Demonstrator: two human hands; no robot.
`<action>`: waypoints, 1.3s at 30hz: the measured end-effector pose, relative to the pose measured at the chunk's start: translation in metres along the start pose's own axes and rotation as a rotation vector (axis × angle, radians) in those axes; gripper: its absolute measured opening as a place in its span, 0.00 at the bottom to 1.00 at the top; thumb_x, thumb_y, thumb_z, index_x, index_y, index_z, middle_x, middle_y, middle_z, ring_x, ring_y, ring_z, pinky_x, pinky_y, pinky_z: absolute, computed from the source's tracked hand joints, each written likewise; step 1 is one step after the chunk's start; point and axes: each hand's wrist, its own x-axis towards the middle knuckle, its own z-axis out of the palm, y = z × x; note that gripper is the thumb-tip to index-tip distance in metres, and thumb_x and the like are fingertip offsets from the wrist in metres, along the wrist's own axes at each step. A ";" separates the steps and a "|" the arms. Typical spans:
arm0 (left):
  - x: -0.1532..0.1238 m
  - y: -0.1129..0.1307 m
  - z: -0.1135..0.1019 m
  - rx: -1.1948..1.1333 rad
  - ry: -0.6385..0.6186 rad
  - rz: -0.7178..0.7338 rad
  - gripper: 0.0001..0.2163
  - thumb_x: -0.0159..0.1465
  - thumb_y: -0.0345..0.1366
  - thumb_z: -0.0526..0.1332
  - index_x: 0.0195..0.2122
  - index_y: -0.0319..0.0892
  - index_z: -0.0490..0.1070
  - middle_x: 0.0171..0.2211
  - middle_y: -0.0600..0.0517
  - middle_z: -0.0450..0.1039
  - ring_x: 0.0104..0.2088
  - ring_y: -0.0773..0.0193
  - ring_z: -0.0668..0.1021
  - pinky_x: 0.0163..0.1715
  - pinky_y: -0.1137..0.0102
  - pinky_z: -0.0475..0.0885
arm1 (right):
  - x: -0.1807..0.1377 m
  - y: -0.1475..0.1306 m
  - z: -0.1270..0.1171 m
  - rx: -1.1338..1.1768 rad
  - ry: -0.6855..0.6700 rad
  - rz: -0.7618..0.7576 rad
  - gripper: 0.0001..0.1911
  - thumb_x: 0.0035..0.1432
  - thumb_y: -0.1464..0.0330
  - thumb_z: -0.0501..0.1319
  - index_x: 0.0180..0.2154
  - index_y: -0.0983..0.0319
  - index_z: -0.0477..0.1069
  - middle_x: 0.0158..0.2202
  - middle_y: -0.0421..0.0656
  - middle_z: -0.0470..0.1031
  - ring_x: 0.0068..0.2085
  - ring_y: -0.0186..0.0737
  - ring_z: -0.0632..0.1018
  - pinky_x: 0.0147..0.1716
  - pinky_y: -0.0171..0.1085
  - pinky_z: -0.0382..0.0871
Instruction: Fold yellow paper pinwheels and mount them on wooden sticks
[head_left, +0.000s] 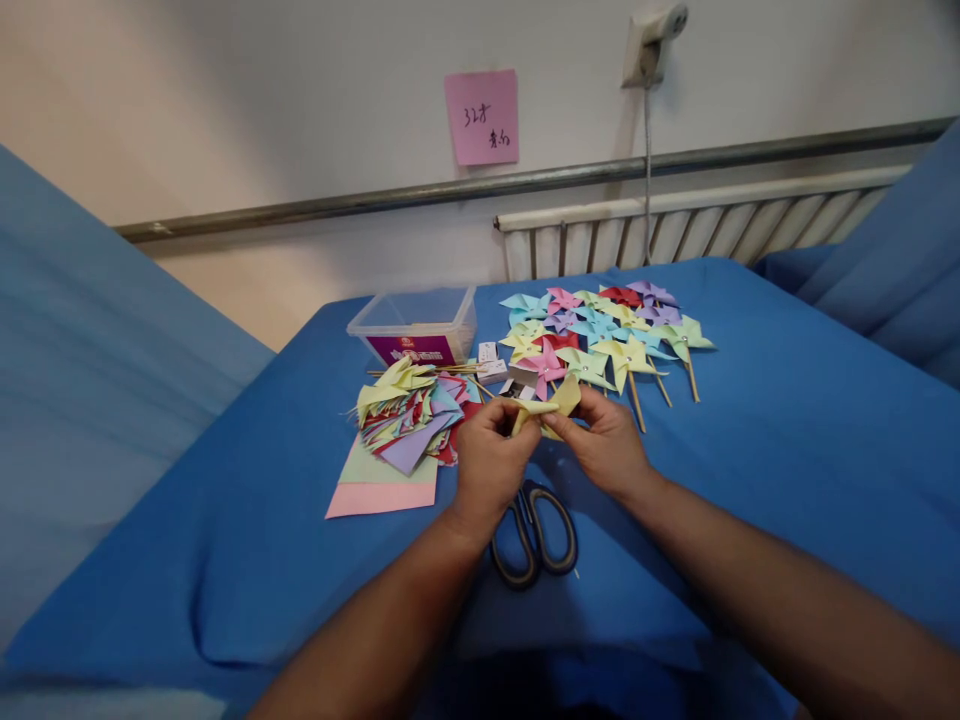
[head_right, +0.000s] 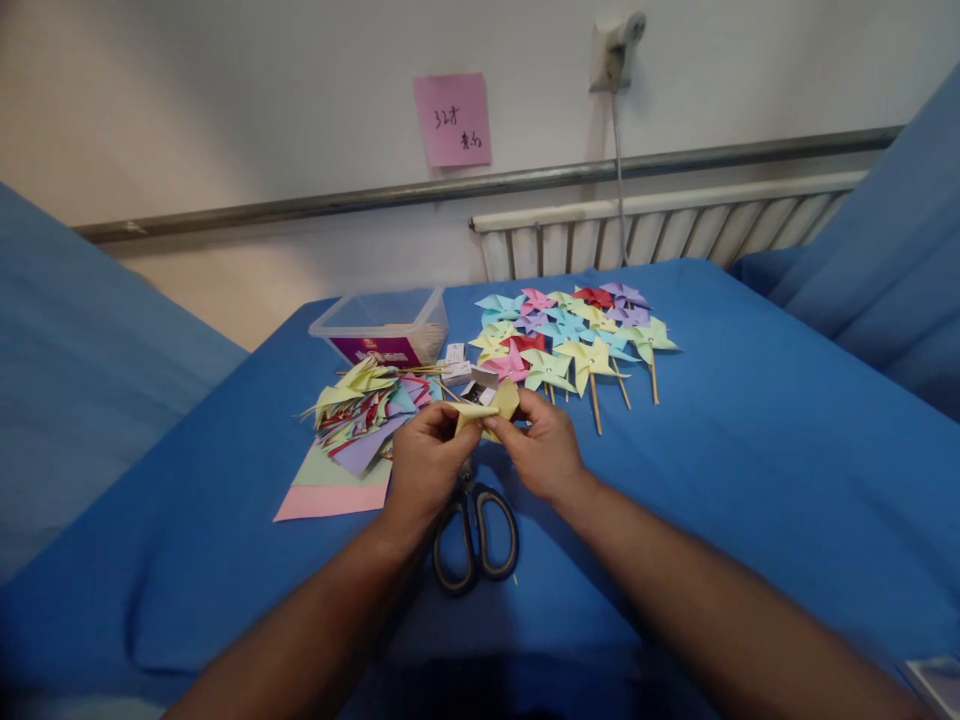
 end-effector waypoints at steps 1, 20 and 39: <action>0.000 0.001 -0.001 0.004 -0.009 0.000 0.04 0.52 0.34 0.67 0.28 0.40 0.75 0.25 0.54 0.74 0.26 0.67 0.72 0.29 0.73 0.66 | 0.000 0.000 0.000 0.001 -0.001 0.002 0.10 0.53 0.63 0.66 0.38 0.59 0.77 0.34 0.42 0.80 0.35 0.42 0.78 0.38 0.41 0.72; -0.002 0.008 -0.005 -0.007 -0.052 -0.022 0.04 0.53 0.35 0.67 0.27 0.40 0.76 0.24 0.55 0.73 0.25 0.68 0.71 0.28 0.73 0.65 | 0.000 0.008 0.000 0.161 -0.032 0.034 0.09 0.54 0.63 0.67 0.36 0.59 0.75 0.32 0.40 0.78 0.34 0.39 0.76 0.37 0.39 0.70; 0.003 -0.002 -0.003 -0.226 -0.141 -0.134 0.10 0.50 0.39 0.73 0.29 0.39 0.78 0.28 0.53 0.76 0.29 0.67 0.74 0.32 0.73 0.68 | -0.001 0.006 0.000 0.233 -0.027 0.100 0.14 0.54 0.60 0.67 0.41 0.59 0.75 0.38 0.42 0.81 0.38 0.42 0.79 0.41 0.42 0.72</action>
